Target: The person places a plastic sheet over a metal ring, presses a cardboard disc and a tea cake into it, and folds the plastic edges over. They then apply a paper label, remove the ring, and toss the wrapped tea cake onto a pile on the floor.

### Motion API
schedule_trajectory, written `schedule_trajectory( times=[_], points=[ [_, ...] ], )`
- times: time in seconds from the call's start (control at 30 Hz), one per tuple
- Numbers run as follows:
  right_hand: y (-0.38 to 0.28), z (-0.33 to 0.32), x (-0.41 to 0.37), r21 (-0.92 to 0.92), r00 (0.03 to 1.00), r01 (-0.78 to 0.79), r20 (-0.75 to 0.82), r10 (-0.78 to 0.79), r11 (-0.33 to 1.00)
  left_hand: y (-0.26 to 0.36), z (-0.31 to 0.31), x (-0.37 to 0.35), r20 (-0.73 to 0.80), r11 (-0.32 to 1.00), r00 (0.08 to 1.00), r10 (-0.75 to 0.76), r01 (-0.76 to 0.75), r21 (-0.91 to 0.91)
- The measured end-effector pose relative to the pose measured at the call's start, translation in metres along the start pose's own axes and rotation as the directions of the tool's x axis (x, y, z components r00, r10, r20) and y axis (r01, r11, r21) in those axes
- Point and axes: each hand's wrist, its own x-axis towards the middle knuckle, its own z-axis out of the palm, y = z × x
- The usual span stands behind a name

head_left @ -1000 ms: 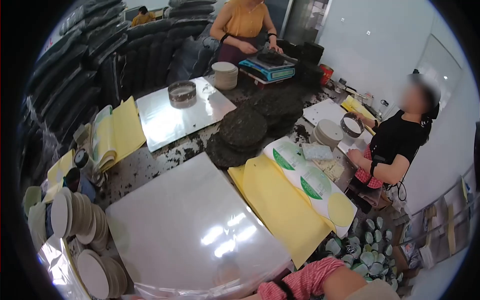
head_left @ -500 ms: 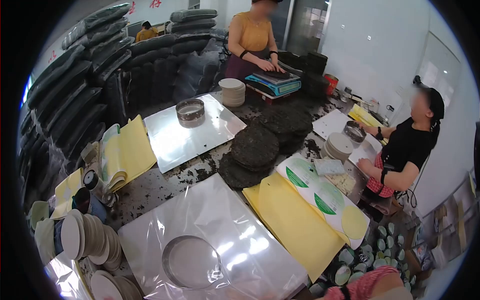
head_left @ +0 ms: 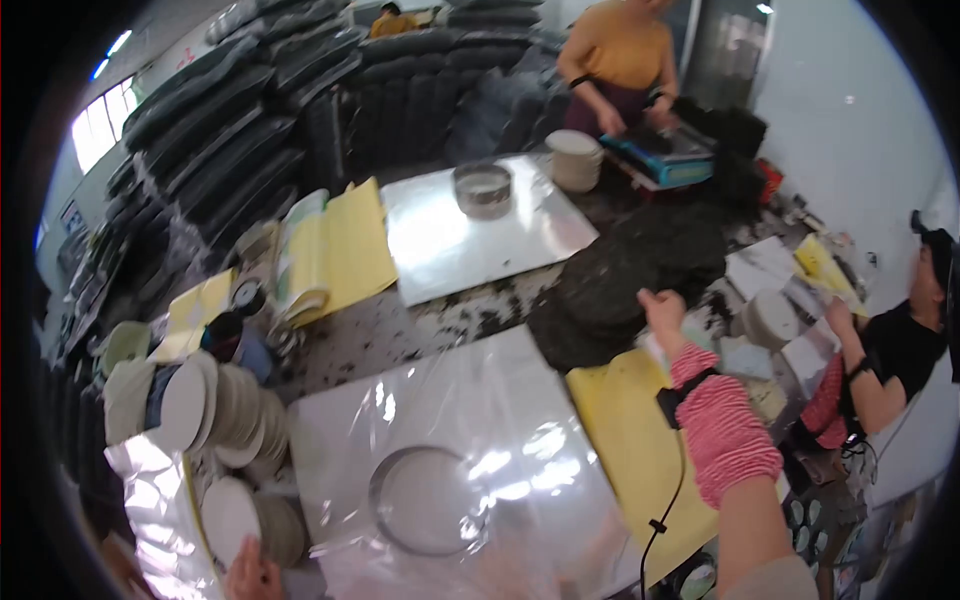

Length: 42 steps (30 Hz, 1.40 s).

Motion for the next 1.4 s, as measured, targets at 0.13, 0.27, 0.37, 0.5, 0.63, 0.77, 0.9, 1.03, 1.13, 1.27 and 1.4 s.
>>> schedule_trajectory(
  times=[0.13,0.27,0.37,0.5,0.63,0.77,0.9,1.03,1.13,1.27,1.4],
  points=[
    [-0.041,-0.002,-0.041,0.634,0.968,-0.250,0.168,0.185,0.731,0.078,0.045,0.011,-0.488,0.431,0.359,0.796,-0.901,0.041],
    [-0.093,-0.024,-0.095,0.763,0.869,-0.493,0.457,0.191,0.418,0.122,0.107,0.023,-0.158,0.365,0.372,0.915,-0.928,-0.068],
    [-0.181,-0.054,-0.145,0.544,0.532,-0.835,0.836,0.133,-0.084,0.142,0.100,0.035,0.090,0.560,0.573,0.815,-0.738,-0.375],
    [-0.174,-0.014,-0.201,-0.154,0.138,-0.888,0.809,-0.571,-0.433,0.161,0.158,0.068,0.229,0.540,0.520,0.823,-0.841,-0.032],
    [-0.183,-0.004,-0.252,-0.314,-0.086,-0.922,0.736,-0.671,-0.226,0.161,0.183,0.068,0.387,0.617,0.542,0.746,-0.782,-0.094],
    [-0.221,-0.044,-0.276,0.010,-0.058,-0.984,0.925,-0.375,0.176,0.159,0.140,0.080,0.493,0.711,0.585,0.644,-0.695,-0.104],
    [-0.202,-0.036,-0.307,0.451,0.441,-0.577,0.874,-0.205,0.681,0.122,0.120,0.084,0.105,0.728,0.792,0.601,-0.489,-0.480],
    [-0.217,-0.041,-0.324,0.454,0.642,0.043,0.670,-0.373,0.890,0.106,0.128,0.070,-0.131,0.562,0.931,0.340,-0.312,-0.766],
    [-0.219,-0.043,-0.306,0.699,0.247,0.473,0.480,-0.842,0.537,0.101,0.134,0.070,-0.159,0.545,0.930,0.332,-0.327,-0.772],
    [-0.233,-0.028,-0.330,0.707,-0.029,0.585,0.509,-0.860,0.398,0.118,0.135,0.078,-0.167,0.606,0.925,0.342,-0.353,-0.712],
    [-0.241,-0.024,-0.344,0.526,-0.056,0.689,0.724,-0.688,0.498,0.134,0.129,0.078,-0.189,0.841,0.860,0.475,-0.506,-0.192]
  ],
)
